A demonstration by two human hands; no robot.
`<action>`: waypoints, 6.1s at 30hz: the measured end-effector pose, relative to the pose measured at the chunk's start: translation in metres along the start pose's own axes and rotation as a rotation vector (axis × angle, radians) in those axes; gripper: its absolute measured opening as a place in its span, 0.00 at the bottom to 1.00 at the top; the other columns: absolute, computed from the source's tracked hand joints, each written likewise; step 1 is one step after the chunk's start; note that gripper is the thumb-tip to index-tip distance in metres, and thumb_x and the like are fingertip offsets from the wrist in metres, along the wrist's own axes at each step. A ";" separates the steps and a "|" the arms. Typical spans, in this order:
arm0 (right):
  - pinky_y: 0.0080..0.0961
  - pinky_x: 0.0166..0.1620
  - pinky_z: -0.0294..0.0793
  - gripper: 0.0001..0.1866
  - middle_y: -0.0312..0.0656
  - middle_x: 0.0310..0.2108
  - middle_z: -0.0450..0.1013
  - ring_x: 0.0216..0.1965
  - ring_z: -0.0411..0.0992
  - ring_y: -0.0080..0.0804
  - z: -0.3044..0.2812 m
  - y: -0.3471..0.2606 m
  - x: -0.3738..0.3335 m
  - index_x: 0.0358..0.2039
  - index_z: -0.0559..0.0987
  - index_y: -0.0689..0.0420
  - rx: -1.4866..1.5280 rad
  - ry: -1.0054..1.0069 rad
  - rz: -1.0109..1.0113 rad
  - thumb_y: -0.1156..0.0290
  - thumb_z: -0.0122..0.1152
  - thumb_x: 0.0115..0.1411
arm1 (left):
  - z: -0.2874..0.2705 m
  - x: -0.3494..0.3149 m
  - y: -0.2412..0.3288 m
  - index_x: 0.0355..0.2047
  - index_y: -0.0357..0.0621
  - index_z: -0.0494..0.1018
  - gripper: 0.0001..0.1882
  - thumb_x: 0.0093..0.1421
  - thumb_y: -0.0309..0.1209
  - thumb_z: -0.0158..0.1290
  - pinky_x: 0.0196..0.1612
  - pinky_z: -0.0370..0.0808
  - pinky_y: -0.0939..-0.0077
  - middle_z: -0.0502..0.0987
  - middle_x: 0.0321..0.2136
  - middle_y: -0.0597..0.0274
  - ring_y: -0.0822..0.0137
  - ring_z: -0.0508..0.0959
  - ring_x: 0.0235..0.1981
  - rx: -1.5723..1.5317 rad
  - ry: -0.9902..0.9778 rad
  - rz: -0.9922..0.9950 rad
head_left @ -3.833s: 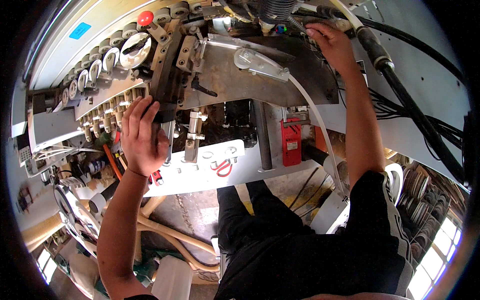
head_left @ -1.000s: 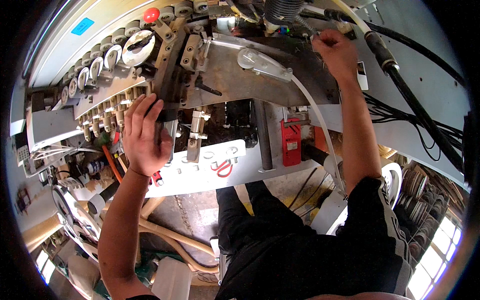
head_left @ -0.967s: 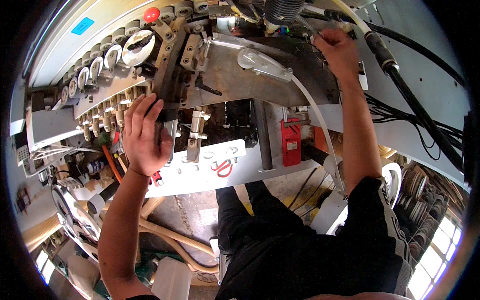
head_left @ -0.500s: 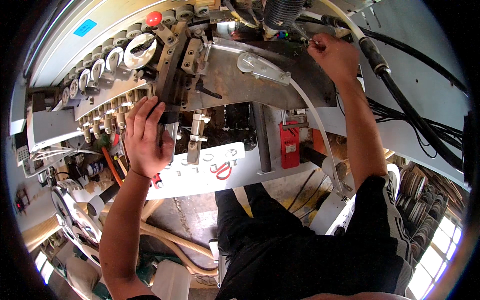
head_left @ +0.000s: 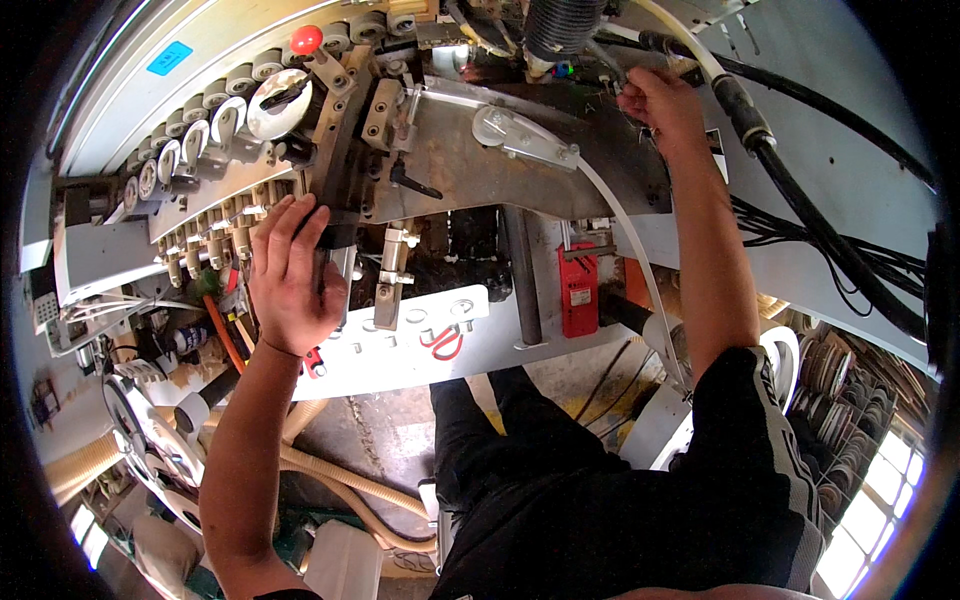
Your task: The person removes a component from an edge-banding machine, cleans it, and secures it back onto the machine using a white plastic strap.
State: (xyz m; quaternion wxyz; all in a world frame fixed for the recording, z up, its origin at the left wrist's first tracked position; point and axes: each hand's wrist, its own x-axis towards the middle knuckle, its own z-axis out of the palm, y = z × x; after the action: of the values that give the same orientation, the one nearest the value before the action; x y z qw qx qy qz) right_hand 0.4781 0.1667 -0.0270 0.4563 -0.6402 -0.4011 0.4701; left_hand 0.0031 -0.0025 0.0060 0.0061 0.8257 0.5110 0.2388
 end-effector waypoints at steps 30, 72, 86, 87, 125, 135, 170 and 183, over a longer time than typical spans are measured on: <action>0.34 0.41 0.81 0.14 0.43 0.42 0.83 0.35 0.82 0.39 0.000 -0.043 -0.007 0.45 0.86 0.50 -1.247 -0.154 -0.740 0.58 0.66 0.65 | -0.002 0.002 0.002 0.55 0.42 0.75 0.30 0.47 0.26 0.53 0.62 0.71 0.53 0.73 0.60 0.55 0.45 0.71 0.62 0.012 -0.002 -0.013; 0.44 0.45 0.81 0.15 0.52 0.41 0.80 0.40 0.79 0.52 0.025 0.016 -0.035 0.51 0.82 0.52 -1.375 -0.063 -0.739 0.67 0.62 0.65 | 0.001 0.001 0.001 0.57 0.41 0.73 0.32 0.47 0.24 0.52 0.63 0.70 0.52 0.72 0.60 0.53 0.44 0.71 0.62 -0.023 -0.013 -0.003; 0.43 0.45 0.80 0.15 0.47 0.43 0.81 0.42 0.80 0.51 -0.024 0.064 -0.092 0.51 0.82 0.48 -1.203 0.239 -0.459 0.63 0.65 0.65 | 0.001 0.002 0.000 0.57 0.41 0.73 0.31 0.49 0.25 0.52 0.62 0.70 0.51 0.71 0.60 0.54 0.44 0.70 0.62 -0.020 -0.024 0.006; 0.43 0.45 0.80 0.16 0.47 0.44 0.81 0.43 0.80 0.51 -0.023 0.064 -0.087 0.53 0.81 0.47 -1.236 0.277 -0.461 0.62 0.65 0.65 | 0.002 0.002 0.000 0.57 0.41 0.73 0.31 0.49 0.25 0.52 0.63 0.70 0.51 0.71 0.60 0.54 0.43 0.70 0.62 -0.018 -0.025 0.005; 0.25 0.39 0.81 0.13 0.43 0.42 0.82 0.37 0.81 0.32 0.179 -0.112 -0.261 0.46 0.80 0.58 -0.508 -0.903 -1.137 0.65 0.65 0.66 | 0.004 -0.013 -0.012 0.58 0.44 0.72 0.32 0.49 0.29 0.57 0.62 0.70 0.54 0.70 0.61 0.57 0.48 0.69 0.62 -0.028 0.045 0.017; 0.32 0.36 0.79 0.18 0.44 0.30 0.83 0.34 0.83 0.30 0.124 0.116 -0.270 0.40 0.87 0.55 -0.747 -0.031 0.081 0.52 0.67 0.63 | 0.009 -0.008 -0.005 0.58 0.44 0.73 0.30 0.51 0.29 0.58 0.63 0.71 0.56 0.70 0.59 0.59 0.49 0.69 0.61 -0.058 0.082 0.091; 0.32 0.32 0.74 0.15 0.46 0.24 0.76 0.25 0.72 0.29 -0.027 0.145 -0.359 0.37 0.80 0.63 -0.568 0.022 0.169 0.62 0.70 0.61 | 0.253 -0.031 0.112 0.51 0.39 0.78 0.24 0.65 0.45 0.49 0.53 0.78 0.49 0.81 0.49 0.41 0.44 0.82 0.50 -0.182 -1.131 -0.426; 0.26 0.33 0.74 0.12 0.43 0.25 0.78 0.27 0.73 0.22 -0.050 0.140 -0.434 0.39 0.82 0.64 -0.392 -0.058 0.268 0.70 0.71 0.60 | 0.344 -0.060 0.053 0.49 0.45 0.80 0.24 0.63 0.51 0.57 0.50 0.76 0.55 0.83 0.46 0.47 0.49 0.82 0.48 -0.556 -1.028 -0.615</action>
State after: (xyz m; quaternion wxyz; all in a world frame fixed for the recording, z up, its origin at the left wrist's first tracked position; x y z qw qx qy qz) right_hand 0.4356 -0.2889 -0.0518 0.2452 -0.7503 -0.4092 0.4577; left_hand 0.1633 0.0018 -0.3086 0.5302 0.6185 0.5750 -0.0753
